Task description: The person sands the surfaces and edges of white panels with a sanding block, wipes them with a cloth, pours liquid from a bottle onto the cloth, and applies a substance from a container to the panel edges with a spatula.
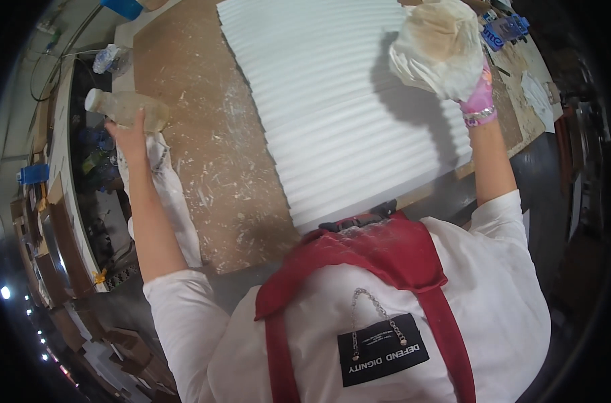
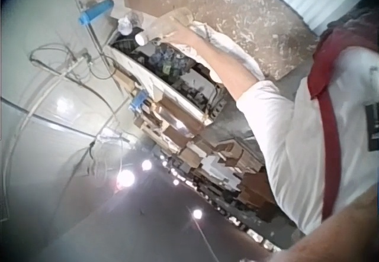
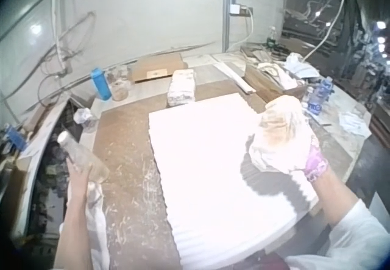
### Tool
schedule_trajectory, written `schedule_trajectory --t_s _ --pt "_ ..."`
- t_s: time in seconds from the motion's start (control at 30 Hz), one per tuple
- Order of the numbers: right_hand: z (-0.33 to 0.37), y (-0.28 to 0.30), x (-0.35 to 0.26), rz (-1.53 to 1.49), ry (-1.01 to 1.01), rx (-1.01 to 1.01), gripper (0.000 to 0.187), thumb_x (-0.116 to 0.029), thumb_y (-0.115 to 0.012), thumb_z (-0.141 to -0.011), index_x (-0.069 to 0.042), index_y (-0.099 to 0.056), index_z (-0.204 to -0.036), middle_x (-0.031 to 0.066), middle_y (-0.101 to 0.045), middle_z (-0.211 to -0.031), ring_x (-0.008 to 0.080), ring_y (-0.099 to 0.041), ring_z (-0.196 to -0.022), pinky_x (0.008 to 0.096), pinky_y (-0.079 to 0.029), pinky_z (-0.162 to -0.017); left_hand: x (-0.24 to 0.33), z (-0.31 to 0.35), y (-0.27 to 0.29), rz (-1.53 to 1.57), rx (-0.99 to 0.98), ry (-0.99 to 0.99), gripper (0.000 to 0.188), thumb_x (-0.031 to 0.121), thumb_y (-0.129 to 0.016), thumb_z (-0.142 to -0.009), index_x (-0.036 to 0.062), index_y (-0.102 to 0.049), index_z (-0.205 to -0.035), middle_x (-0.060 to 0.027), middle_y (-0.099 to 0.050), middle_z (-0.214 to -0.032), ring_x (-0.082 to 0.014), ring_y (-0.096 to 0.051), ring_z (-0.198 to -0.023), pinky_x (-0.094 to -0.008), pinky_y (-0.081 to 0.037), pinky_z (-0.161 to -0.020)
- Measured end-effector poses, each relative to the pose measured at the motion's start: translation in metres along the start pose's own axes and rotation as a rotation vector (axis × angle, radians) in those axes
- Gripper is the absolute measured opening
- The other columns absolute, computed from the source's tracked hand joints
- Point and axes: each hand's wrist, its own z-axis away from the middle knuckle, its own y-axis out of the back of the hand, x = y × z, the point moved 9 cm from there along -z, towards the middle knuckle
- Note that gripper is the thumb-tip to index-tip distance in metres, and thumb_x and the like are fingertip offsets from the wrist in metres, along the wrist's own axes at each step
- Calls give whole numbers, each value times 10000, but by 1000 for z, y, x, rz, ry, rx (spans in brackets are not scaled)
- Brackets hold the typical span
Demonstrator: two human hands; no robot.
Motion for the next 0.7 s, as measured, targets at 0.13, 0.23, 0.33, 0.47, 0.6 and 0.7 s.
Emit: schedule_trajectory --t_s 0.13,0.23,0.33,0.47,0.6,0.7 --pt "58 25 -21 737 233 118 564 -444 -541 -918 -57 -519 -1328 179 -530 -1312 297 -513 -1225 440 -430 -1050 165 133 -69 -215 -306 -55 807 81 -731 -758 -45 -322 -1442 -218 -438 -1421 -340 -422 -1314 -379 -306 -1111" --pt "95 -92 -124 887 839 44 586 -445 -567 -900 -55 -518 -1334 193 -517 -1318 303 -504 -1235 443 -422 -1056 237 283 -135 -422 -843 -316 1060 287 -881 -604 -46 -331 -1447 -256 -333 -1500 -403 -299 -1407 -423 -288 -1138" --pt "116 -224 -120 678 764 -305 523 -465 -585 -882 -213 -546 -1338 129 -444 -1458 322 -379 -1367 493 -283 -1152 226 326 -176 -451 -1303 189 1161 404 -899 -555 -35 -311 -1456 -254 -296 -1523 -407 -255 -1430 -506 -241 -1140" --pt "101 -161 -64 627 800 -188 442 -411 -616 -880 -227 -598 -1281 111 -549 -1364 324 -465 -1300 462 -322 -1137 228 331 -177 -596 -1009 -236 1190 455 -892 -549 -5 -294 -1469 -226 -267 -1549 -382 -232 -1448 -576 -173 -1138" --pt "73 19 20 1249 663 18 255 -271 -589 -945 -109 -665 -1126 102 -654 -1168 252 -607 -1113 369 -499 -956 238 331 -174 -595 -931 -351 1201 470 -880 -552 11 -277 -1484 -178 -244 -1573 -374 -239 -1446 -579 -194 -1137" --pt "23 89 94 593 148 -99 190 -195 -539 -964 -52 -636 -1043 87 -667 -1012 171 -642 -994 299 -530 -861 238 330 -179 -636 -977 -323 1212 463 -875 -564 11 -246 -1498 -177 -198 -1588 -366 -189 -1465 -555 -156 -1162"
